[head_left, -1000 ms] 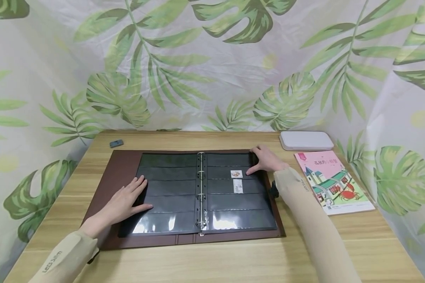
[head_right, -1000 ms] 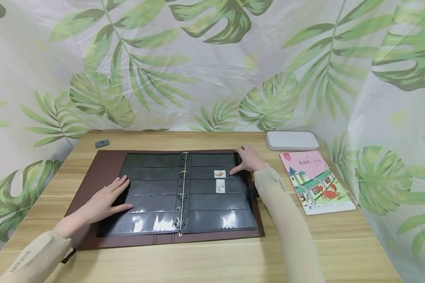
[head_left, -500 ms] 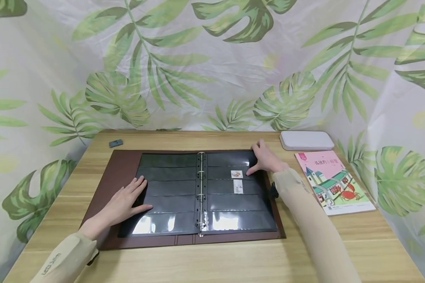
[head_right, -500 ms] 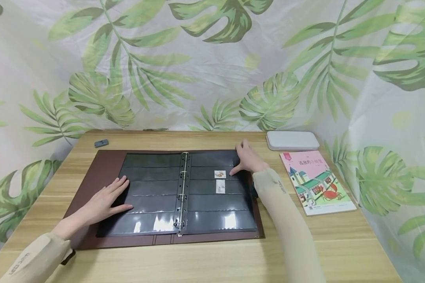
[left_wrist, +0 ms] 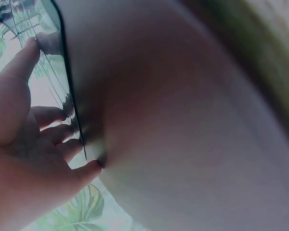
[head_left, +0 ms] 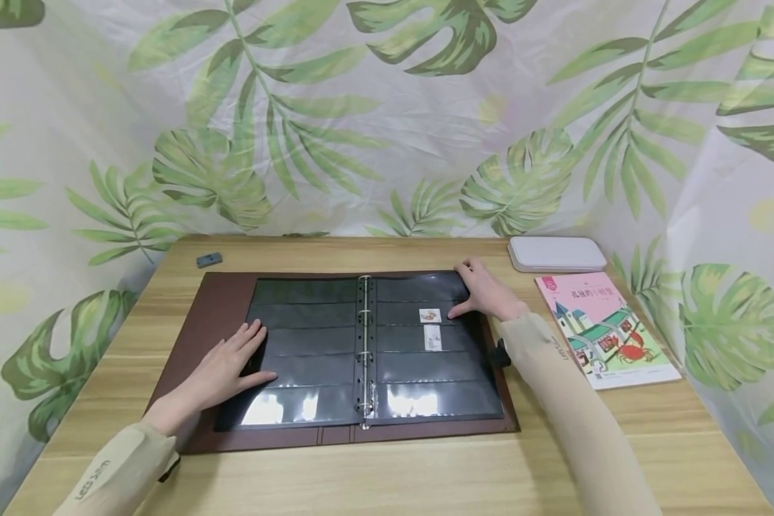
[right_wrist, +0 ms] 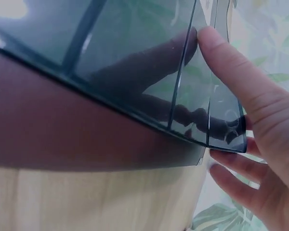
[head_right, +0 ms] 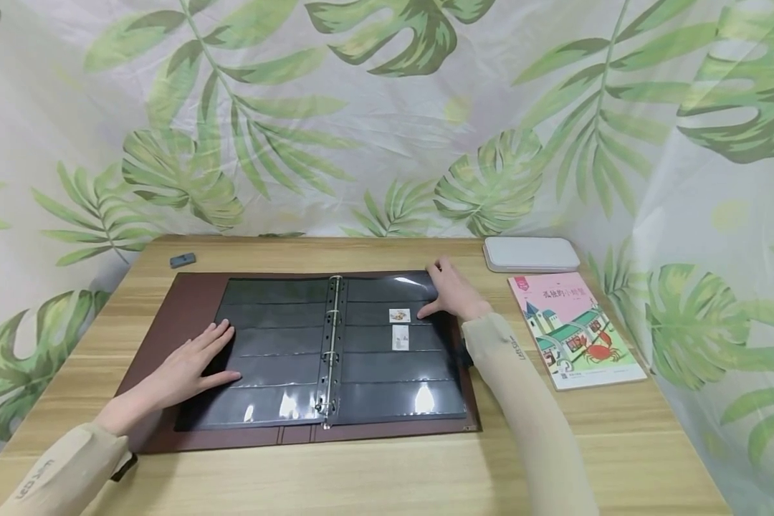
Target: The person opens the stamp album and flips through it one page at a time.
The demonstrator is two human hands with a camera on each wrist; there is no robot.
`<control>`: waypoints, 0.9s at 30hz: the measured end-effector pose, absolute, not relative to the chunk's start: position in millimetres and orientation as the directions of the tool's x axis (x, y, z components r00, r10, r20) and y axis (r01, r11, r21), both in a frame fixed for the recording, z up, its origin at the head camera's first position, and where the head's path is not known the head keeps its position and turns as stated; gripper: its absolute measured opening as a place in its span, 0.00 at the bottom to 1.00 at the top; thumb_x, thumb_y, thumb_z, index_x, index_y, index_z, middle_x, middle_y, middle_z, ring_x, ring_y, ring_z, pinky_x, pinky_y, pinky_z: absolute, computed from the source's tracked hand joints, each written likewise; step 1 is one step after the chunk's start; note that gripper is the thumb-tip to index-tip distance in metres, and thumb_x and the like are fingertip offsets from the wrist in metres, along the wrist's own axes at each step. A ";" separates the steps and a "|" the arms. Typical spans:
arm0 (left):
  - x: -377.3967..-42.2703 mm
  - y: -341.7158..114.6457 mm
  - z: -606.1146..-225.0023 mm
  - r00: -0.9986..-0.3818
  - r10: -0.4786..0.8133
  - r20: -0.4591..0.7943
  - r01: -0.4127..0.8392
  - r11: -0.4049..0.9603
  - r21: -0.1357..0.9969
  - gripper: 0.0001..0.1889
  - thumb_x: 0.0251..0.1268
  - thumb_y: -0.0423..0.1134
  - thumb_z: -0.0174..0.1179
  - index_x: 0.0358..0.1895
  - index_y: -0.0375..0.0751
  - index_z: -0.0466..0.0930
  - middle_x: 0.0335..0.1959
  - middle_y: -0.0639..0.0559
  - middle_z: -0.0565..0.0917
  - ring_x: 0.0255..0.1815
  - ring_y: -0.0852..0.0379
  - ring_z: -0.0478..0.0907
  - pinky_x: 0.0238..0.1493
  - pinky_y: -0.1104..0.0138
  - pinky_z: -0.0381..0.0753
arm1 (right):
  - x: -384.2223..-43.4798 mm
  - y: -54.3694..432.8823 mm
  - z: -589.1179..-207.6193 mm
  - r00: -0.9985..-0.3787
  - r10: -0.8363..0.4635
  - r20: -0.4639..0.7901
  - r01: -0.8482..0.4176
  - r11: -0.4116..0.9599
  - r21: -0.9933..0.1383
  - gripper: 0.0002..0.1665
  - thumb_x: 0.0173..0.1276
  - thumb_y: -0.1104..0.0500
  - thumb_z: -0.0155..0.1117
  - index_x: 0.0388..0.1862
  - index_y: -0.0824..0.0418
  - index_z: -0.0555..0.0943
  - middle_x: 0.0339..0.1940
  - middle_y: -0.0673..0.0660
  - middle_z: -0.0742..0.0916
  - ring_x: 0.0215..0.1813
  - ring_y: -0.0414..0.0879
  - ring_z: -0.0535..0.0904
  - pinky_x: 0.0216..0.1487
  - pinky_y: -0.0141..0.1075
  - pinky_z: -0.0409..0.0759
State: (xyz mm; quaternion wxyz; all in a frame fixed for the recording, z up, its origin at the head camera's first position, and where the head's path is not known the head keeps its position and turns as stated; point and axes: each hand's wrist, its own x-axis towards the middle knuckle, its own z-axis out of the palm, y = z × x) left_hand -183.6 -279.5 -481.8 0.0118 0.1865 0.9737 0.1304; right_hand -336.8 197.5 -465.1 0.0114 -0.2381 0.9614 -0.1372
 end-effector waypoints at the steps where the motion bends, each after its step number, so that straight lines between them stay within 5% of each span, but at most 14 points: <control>1: -183.5 -279.2 -481.2 -0.931 0.365 0.024 0.358 0.897 0.260 0.46 0.59 0.57 0.67 0.72 0.27 0.63 0.74 0.27 0.62 0.74 0.28 0.61 0.66 0.32 0.64 | -336.6 197.9 -465.1 -0.885 -0.463 0.051 -0.460 0.852 -0.250 0.60 0.41 0.41 0.85 0.67 0.70 0.69 0.62 0.69 0.73 0.61 0.62 0.74 0.65 0.53 0.75; 7: -183.5 -278.5 -480.6 -0.931 0.365 0.023 0.358 0.897 0.260 0.46 0.60 0.57 0.67 0.72 0.27 0.63 0.74 0.27 0.62 0.74 0.28 0.60 0.66 0.32 0.64 | -339.6 198.2 -463.8 -0.870 -0.482 0.107 -0.493 0.835 -0.244 0.55 0.41 0.43 0.86 0.61 0.70 0.70 0.55 0.68 0.79 0.56 0.61 0.77 0.61 0.54 0.76; 13: -183.1 -277.8 -479.9 -0.932 0.362 0.017 0.354 0.898 0.261 0.46 0.60 0.57 0.67 0.72 0.27 0.63 0.74 0.27 0.62 0.74 0.28 0.60 0.66 0.32 0.64 | -343.4 201.2 -456.5 -0.906 -0.413 0.096 -0.401 0.763 -0.507 0.48 0.56 0.61 0.77 0.69 0.74 0.61 0.63 0.77 0.76 0.63 0.69 0.75 0.65 0.57 0.74; 17: -182.9 -277.5 -479.0 -0.933 0.359 0.016 0.350 0.900 0.259 0.46 0.60 0.57 0.67 0.72 0.27 0.63 0.74 0.27 0.62 0.74 0.28 0.60 0.66 0.32 0.64 | -341.0 206.1 -448.8 -0.947 -0.318 0.046 -0.268 0.701 -0.661 0.49 0.63 0.58 0.72 0.73 0.75 0.56 0.66 0.80 0.73 0.64 0.72 0.74 0.63 0.59 0.75; 21: -182.6 -277.6 -478.7 -0.934 0.358 0.012 0.348 0.901 0.259 0.46 0.60 0.57 0.66 0.72 0.27 0.63 0.74 0.27 0.62 0.74 0.29 0.60 0.66 0.32 0.64 | -335.6 210.8 -442.2 -0.942 -0.336 0.017 -0.260 0.694 -0.672 0.21 0.72 0.53 0.63 0.44 0.73 0.77 0.33 0.67 0.84 0.35 0.57 0.82 0.39 0.42 0.81; 24: -182.5 -277.6 -479.5 -0.933 0.359 0.014 0.350 0.900 0.259 0.46 0.60 0.57 0.66 0.72 0.27 0.63 0.75 0.27 0.62 0.74 0.29 0.60 0.66 0.32 0.64 | -329.7 214.1 -435.7 -0.917 -0.393 -0.066 -0.256 0.707 -0.660 0.23 0.77 0.51 0.55 0.25 0.65 0.72 0.17 0.54 0.75 0.21 0.49 0.73 0.27 0.34 0.70; 27: -182.5 -277.7 -480.4 -0.933 0.359 0.016 0.351 0.900 0.260 0.46 0.60 0.57 0.66 0.72 0.27 0.63 0.75 0.27 0.62 0.74 0.29 0.60 0.66 0.32 0.64 | -323.5 217.3 -428.7 -0.889 -0.433 -0.146 -0.242 0.716 -0.655 0.25 0.80 0.48 0.48 0.27 0.64 0.71 0.18 0.50 0.74 0.24 0.50 0.76 0.31 0.34 0.73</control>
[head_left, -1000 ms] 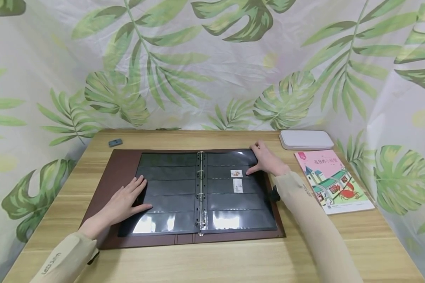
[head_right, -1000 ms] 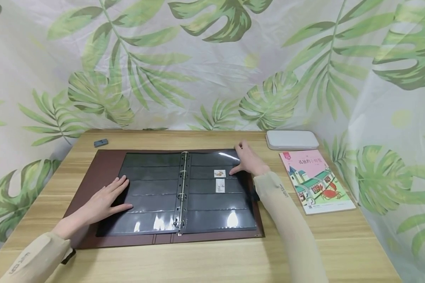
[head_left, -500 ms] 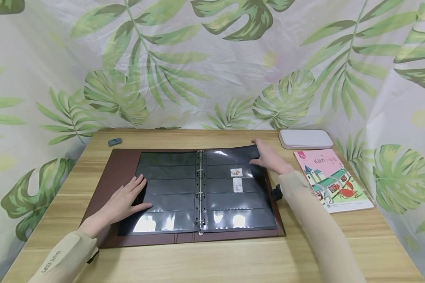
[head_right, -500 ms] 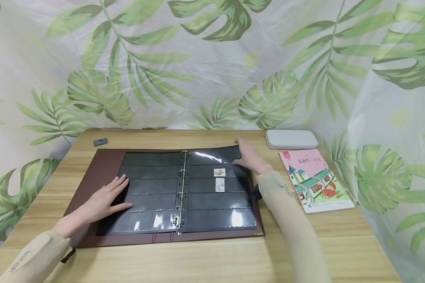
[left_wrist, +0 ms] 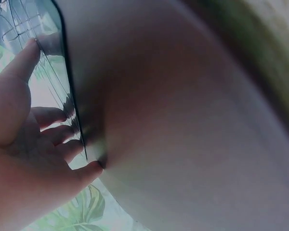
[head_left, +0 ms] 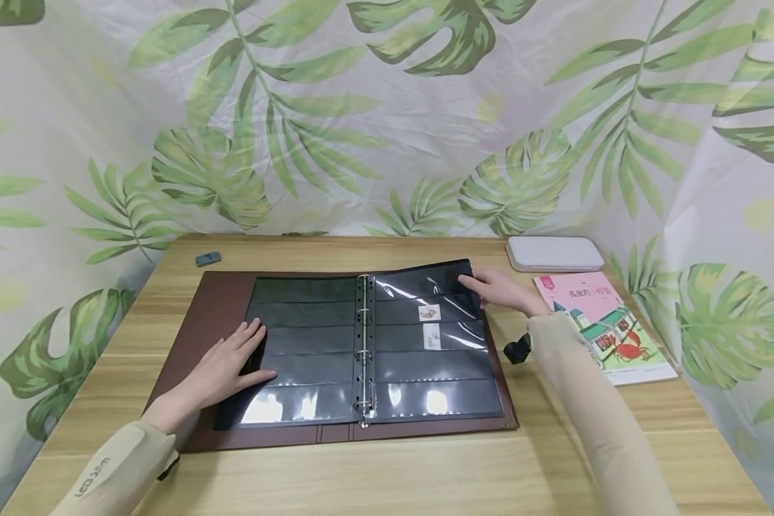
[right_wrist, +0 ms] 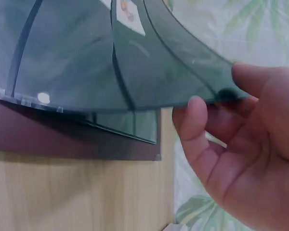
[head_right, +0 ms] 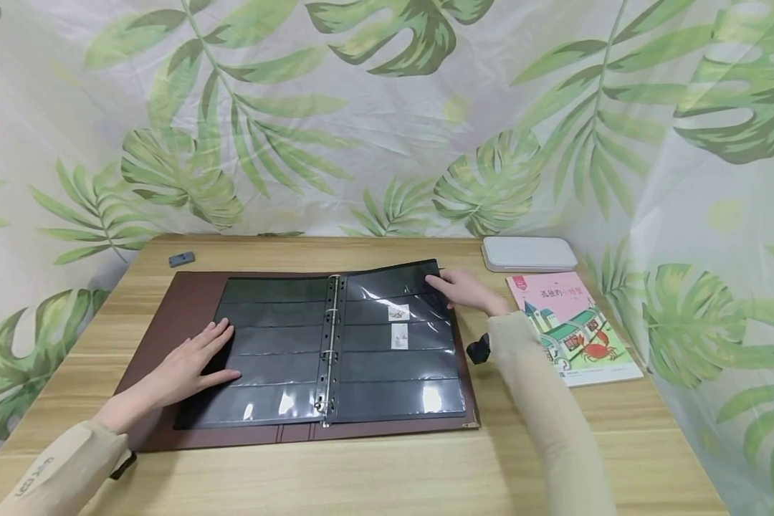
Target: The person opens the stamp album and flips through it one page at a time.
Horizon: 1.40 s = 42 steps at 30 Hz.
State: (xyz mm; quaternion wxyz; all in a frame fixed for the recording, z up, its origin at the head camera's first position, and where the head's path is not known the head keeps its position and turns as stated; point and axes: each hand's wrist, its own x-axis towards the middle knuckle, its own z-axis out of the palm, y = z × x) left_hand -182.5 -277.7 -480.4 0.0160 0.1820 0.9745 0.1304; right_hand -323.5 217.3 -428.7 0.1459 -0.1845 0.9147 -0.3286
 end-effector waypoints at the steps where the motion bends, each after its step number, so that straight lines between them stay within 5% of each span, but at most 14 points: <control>1: -182.5 -277.8 -480.8 -0.933 0.359 0.017 0.351 0.900 0.260 0.46 0.60 0.57 0.66 0.72 0.27 0.63 0.75 0.27 0.62 0.74 0.29 0.60 0.66 0.32 0.64 | -322.0 218.4 -426.4 -0.882 -0.443 -0.161 -0.239 0.714 -0.658 0.24 0.81 0.48 0.47 0.31 0.65 0.73 0.22 0.53 0.77 0.28 0.53 0.79 0.35 0.37 0.77; 4: -182.0 -277.8 -481.0 -0.933 0.359 0.016 0.350 0.899 0.264 0.46 0.60 0.57 0.66 0.72 0.27 0.63 0.74 0.27 0.62 0.74 0.28 0.60 0.66 0.32 0.64 | -319.3 221.5 -421.6 -0.865 -0.468 -0.180 -0.209 0.664 -0.718 0.26 0.82 0.46 0.43 0.49 0.68 0.78 0.43 0.62 0.84 0.45 0.59 0.82 0.50 0.47 0.82; 8: -181.9 -277.8 -480.0 -0.933 0.359 0.015 0.349 0.897 0.272 0.46 0.60 0.56 0.66 0.72 0.27 0.63 0.75 0.27 0.61 0.74 0.28 0.60 0.67 0.32 0.63 | -316.0 224.3 -418.4 -0.834 -0.518 -0.188 -0.117 0.501 -0.858 0.33 0.83 0.47 0.39 0.71 0.71 0.66 0.67 0.73 0.74 0.66 0.64 0.75 0.68 0.60 0.72; 11: -182.3 -278.1 -479.5 -0.932 0.362 0.013 0.351 0.895 0.274 0.46 0.61 0.56 0.66 0.72 0.27 0.62 0.75 0.27 0.61 0.74 0.28 0.59 0.67 0.32 0.63 | -310.3 223.4 -417.3 -0.820 -0.556 -0.135 -0.113 0.388 -0.915 0.31 0.83 0.49 0.41 0.73 0.70 0.63 0.69 0.73 0.72 0.65 0.51 0.76 0.69 0.56 0.72; 16: -182.5 -278.9 -478.9 -0.932 0.361 0.011 0.350 0.895 0.275 0.46 0.61 0.56 0.66 0.72 0.27 0.62 0.75 0.27 0.61 0.75 0.28 0.59 0.67 0.32 0.63 | -295.4 208.6 -416.3 -0.771 -0.636 0.026 -0.233 0.244 -0.941 0.31 0.81 0.57 0.46 0.77 0.68 0.57 0.76 0.71 0.66 0.65 0.28 0.71 0.64 0.27 0.75; 20: -182.1 -278.5 -478.3 -0.932 0.361 0.009 0.349 0.895 0.278 0.46 0.61 0.57 0.66 0.73 0.27 0.62 0.75 0.27 0.61 0.75 0.28 0.59 0.67 0.32 0.62 | -281.7 186.7 -415.4 -0.745 -0.660 0.094 -0.290 0.194 -0.937 0.38 0.81 0.55 0.47 0.80 0.70 0.48 0.80 0.71 0.57 0.77 0.44 0.61 0.66 0.19 0.65; 25: -181.4 -278.3 -477.9 -0.933 0.360 0.015 0.350 0.896 0.274 0.45 0.61 0.57 0.66 0.73 0.27 0.62 0.75 0.27 0.61 0.75 0.28 0.59 0.67 0.32 0.62 | -268.0 157.4 -414.0 -0.741 -0.661 0.119 -0.350 0.229 -0.908 0.48 0.78 0.44 0.49 0.81 0.68 0.41 0.83 0.67 0.47 0.83 0.62 0.46 0.80 0.38 0.56; 29: -180.9 -280.4 -478.0 -0.931 0.363 0.030 0.358 0.895 0.266 0.45 0.61 0.56 0.67 0.72 0.27 0.63 0.74 0.27 0.62 0.74 0.28 0.60 0.67 0.33 0.63 | -265.9 133.5 -414.2 -0.702 -0.696 0.150 -0.383 0.190 -0.904 0.46 0.80 0.51 0.51 0.82 0.65 0.38 0.83 0.66 0.47 0.81 0.66 0.50 0.78 0.58 0.57; 34: -182.7 -283.7 -478.4 -0.920 0.388 0.060 0.389 0.881 0.270 0.44 0.60 0.55 0.68 0.71 0.26 0.65 0.73 0.26 0.63 0.73 0.27 0.61 0.65 0.32 0.66 | -269.3 104.5 -414.0 -0.649 -0.724 0.231 -0.494 0.171 -0.852 0.47 0.76 0.58 0.57 0.83 0.53 0.42 0.84 0.56 0.52 0.82 0.57 0.54 0.79 0.51 0.59; 42: -188.5 -290.9 -471.5 -0.920 0.392 -0.021 0.345 0.834 0.430 0.42 0.65 0.52 0.64 0.71 0.23 0.63 0.74 0.23 0.59 0.74 0.24 0.55 0.67 0.33 0.61 | -267.5 69.0 -418.7 -0.569 -0.776 0.271 -0.639 0.211 -0.739 0.49 0.72 0.53 0.63 0.83 0.46 0.46 0.85 0.44 0.48 0.84 0.41 0.43 0.81 0.51 0.54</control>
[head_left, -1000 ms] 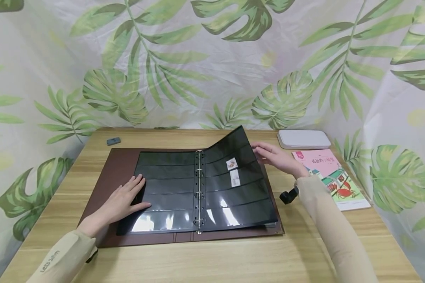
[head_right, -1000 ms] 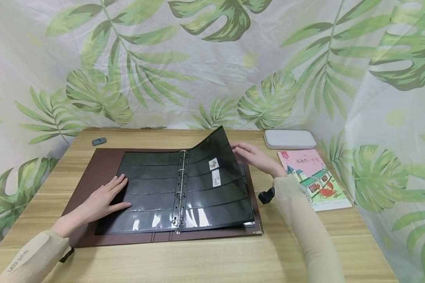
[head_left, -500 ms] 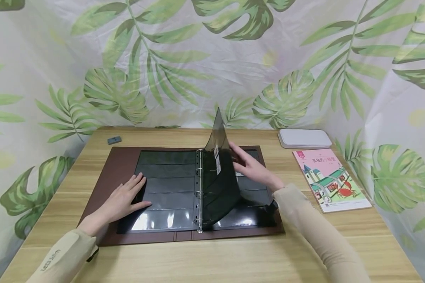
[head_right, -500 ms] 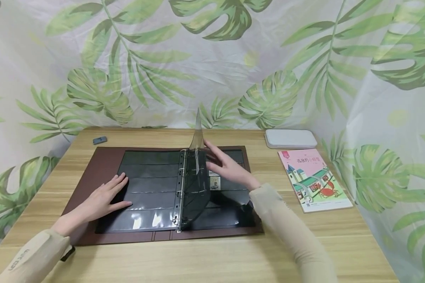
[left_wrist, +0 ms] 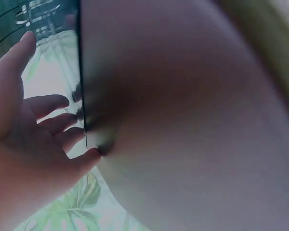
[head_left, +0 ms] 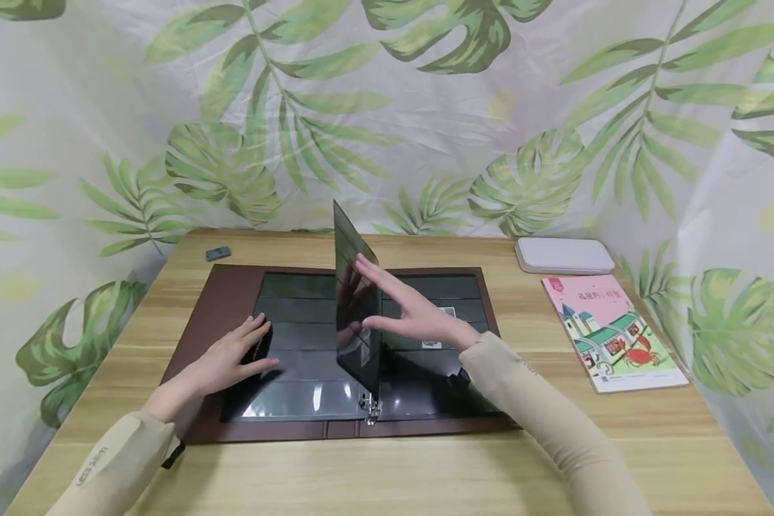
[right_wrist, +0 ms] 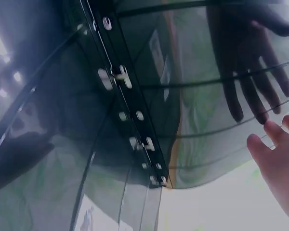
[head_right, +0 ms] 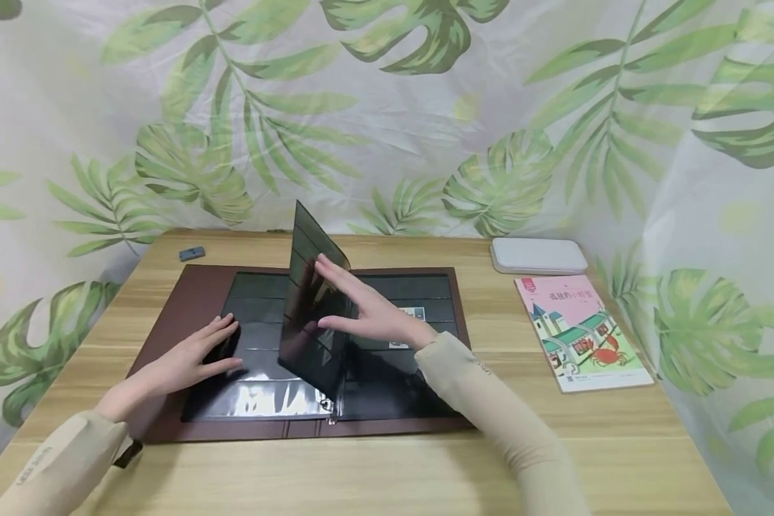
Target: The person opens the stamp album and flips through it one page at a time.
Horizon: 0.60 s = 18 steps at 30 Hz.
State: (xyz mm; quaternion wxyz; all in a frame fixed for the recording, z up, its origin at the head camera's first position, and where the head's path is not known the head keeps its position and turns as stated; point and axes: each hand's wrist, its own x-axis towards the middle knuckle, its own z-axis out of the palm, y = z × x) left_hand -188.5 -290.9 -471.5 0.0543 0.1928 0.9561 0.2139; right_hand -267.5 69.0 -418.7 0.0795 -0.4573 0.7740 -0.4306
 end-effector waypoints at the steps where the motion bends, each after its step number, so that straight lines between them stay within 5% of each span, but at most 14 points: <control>1: -189.2 -291.3 -469.0 -0.922 0.386 -0.039 0.326 0.827 0.459 0.42 0.66 0.53 0.63 0.72 0.24 0.62 0.75 0.24 0.58 0.75 0.24 0.54 0.68 0.33 0.60 | -266.8 65.9 -419.3 -0.560 -0.784 0.267 -0.643 0.208 -0.737 0.49 0.72 0.53 0.63 0.83 0.47 0.46 0.85 0.45 0.47 0.85 0.41 0.43 0.81 0.51 0.53; 7: -194.2 -287.5 -449.3 -0.937 0.346 -0.047 0.252 0.763 0.595 0.36 0.73 0.52 0.57 0.74 0.32 0.62 0.77 0.31 0.60 0.76 0.30 0.58 0.68 0.37 0.65 | -263.6 49.1 -426.1 -0.517 -0.813 0.268 -0.687 0.208 -0.696 0.45 0.73 0.54 0.62 0.82 0.51 0.50 0.85 0.49 0.49 0.85 0.43 0.45 0.81 0.50 0.56; 11: -198.9 -280.1 -435.0 -0.954 0.295 -0.054 0.167 0.672 0.721 0.30 0.77 0.54 0.49 0.74 0.41 0.66 0.73 0.38 0.70 0.71 0.43 0.70 0.64 0.52 0.77 | -260.5 41.0 -430.6 -0.501 -0.830 0.246 -0.695 0.216 -0.686 0.44 0.74 0.54 0.61 0.82 0.51 0.51 0.85 0.49 0.49 0.85 0.43 0.44 0.81 0.49 0.55; 18: -211.5 -264.3 -408.4 -0.950 0.263 -0.167 -0.086 0.295 0.952 0.41 0.78 0.63 0.35 0.75 0.29 0.59 0.72 0.30 0.68 0.58 0.73 0.78 0.57 0.77 0.78 | -257.5 31.5 -435.3 -0.475 -0.847 0.237 -0.731 0.230 -0.643 0.43 0.73 0.53 0.62 0.81 0.55 0.55 0.85 0.53 0.52 0.85 0.49 0.44 0.83 0.46 0.50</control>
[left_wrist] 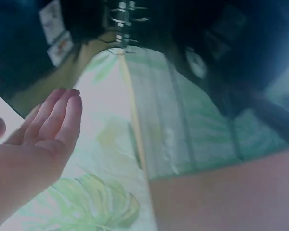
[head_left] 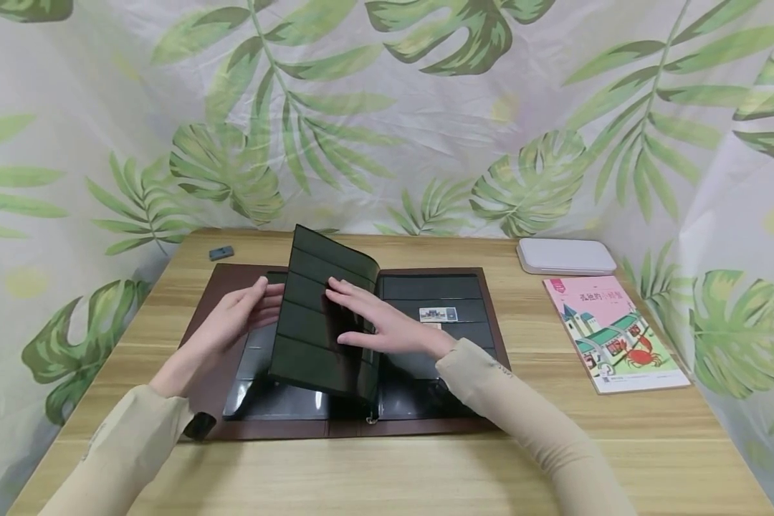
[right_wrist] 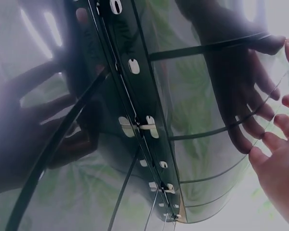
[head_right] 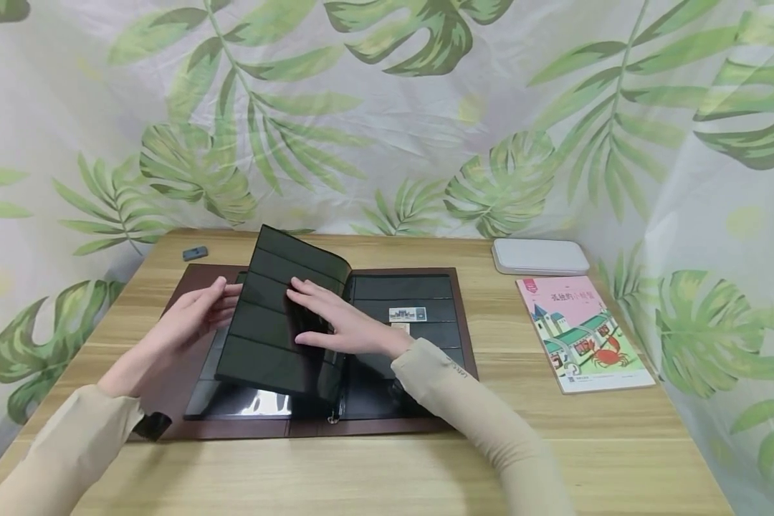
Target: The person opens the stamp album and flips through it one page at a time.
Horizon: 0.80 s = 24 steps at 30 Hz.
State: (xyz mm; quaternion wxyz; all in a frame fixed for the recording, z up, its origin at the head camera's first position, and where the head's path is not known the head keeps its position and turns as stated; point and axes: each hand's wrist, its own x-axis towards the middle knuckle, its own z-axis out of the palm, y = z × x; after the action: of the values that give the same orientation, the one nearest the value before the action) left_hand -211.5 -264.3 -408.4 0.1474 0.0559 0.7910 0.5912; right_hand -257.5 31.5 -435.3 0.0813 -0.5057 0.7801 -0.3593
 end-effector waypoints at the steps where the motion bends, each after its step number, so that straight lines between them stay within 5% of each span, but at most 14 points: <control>1: -212.0 -262.0 -404.8 -0.951 0.249 -0.184 -0.108 0.290 0.951 0.42 0.77 0.65 0.36 0.75 0.28 0.57 0.72 0.30 0.67 0.59 0.71 0.79 0.57 0.78 0.79 | -257.2 30.6 -435.2 -0.474 -0.849 0.233 -0.732 0.233 -0.640 0.43 0.73 0.53 0.62 0.81 0.56 0.56 0.84 0.54 0.52 0.85 0.50 0.44 0.83 0.46 0.50; 4: -211.6 -255.2 -397.0 -0.953 0.204 -0.223 -0.140 0.358 0.923 0.43 0.75 0.66 0.39 0.74 0.29 0.60 0.72 0.31 0.68 0.64 0.58 0.78 0.63 0.66 0.79 | -256.1 29.4 -434.7 -0.471 -0.856 0.213 -0.735 0.247 -0.632 0.42 0.73 0.52 0.62 0.80 0.56 0.57 0.84 0.53 0.53 0.85 0.49 0.44 0.83 0.45 0.50; 8: -209.1 -248.4 -394.2 -0.959 0.169 -0.228 -0.130 0.455 0.881 0.37 0.74 0.62 0.47 0.69 0.32 0.70 0.68 0.39 0.74 0.61 0.62 0.77 0.65 0.56 0.78 | -256.4 32.1 -434.3 -0.471 -0.863 0.182 -0.736 0.271 -0.621 0.41 0.73 0.50 0.61 0.80 0.54 0.58 0.84 0.52 0.53 0.85 0.47 0.43 0.83 0.45 0.51; 11: -207.8 -248.5 -395.2 -0.964 0.155 -0.218 -0.121 0.475 0.872 0.33 0.73 0.60 0.51 0.64 0.34 0.75 0.58 0.49 0.81 0.50 0.74 0.74 0.57 0.66 0.80 | -258.3 38.0 -434.5 -0.476 -0.862 0.174 -0.739 0.285 -0.610 0.40 0.74 0.49 0.61 0.80 0.53 0.59 0.84 0.51 0.53 0.85 0.46 0.43 0.83 0.45 0.52; 15: -207.8 -253.4 -398.4 -0.967 0.126 -0.223 -0.134 0.497 0.858 0.33 0.73 0.60 0.52 0.65 0.34 0.75 0.43 0.63 0.79 0.48 0.74 0.73 0.52 0.73 0.78 | -263.5 52.9 -437.1 -0.497 -0.853 0.162 -0.740 0.318 -0.593 0.39 0.74 0.49 0.60 0.79 0.54 0.60 0.84 0.52 0.54 0.85 0.48 0.44 0.82 0.48 0.53; 24: -207.6 -263.9 -412.4 -0.954 0.106 -0.282 -0.192 0.504 0.842 0.33 0.72 0.59 0.54 0.65 0.34 0.73 0.51 0.57 0.77 0.49 0.72 0.73 0.49 0.74 0.79 | -280.6 113.7 -450.4 -0.631 -0.775 0.040 -0.652 0.501 -0.569 0.40 0.75 0.47 0.58 0.79 0.57 0.59 0.84 0.56 0.54 0.85 0.53 0.44 0.81 0.53 0.52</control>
State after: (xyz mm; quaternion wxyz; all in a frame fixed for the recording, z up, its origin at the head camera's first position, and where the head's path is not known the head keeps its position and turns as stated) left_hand -207.6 -263.9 -412.4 0.1501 -0.0253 0.8542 0.4972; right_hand -280.6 113.7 -450.4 0.1108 -0.4151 0.8592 -0.2778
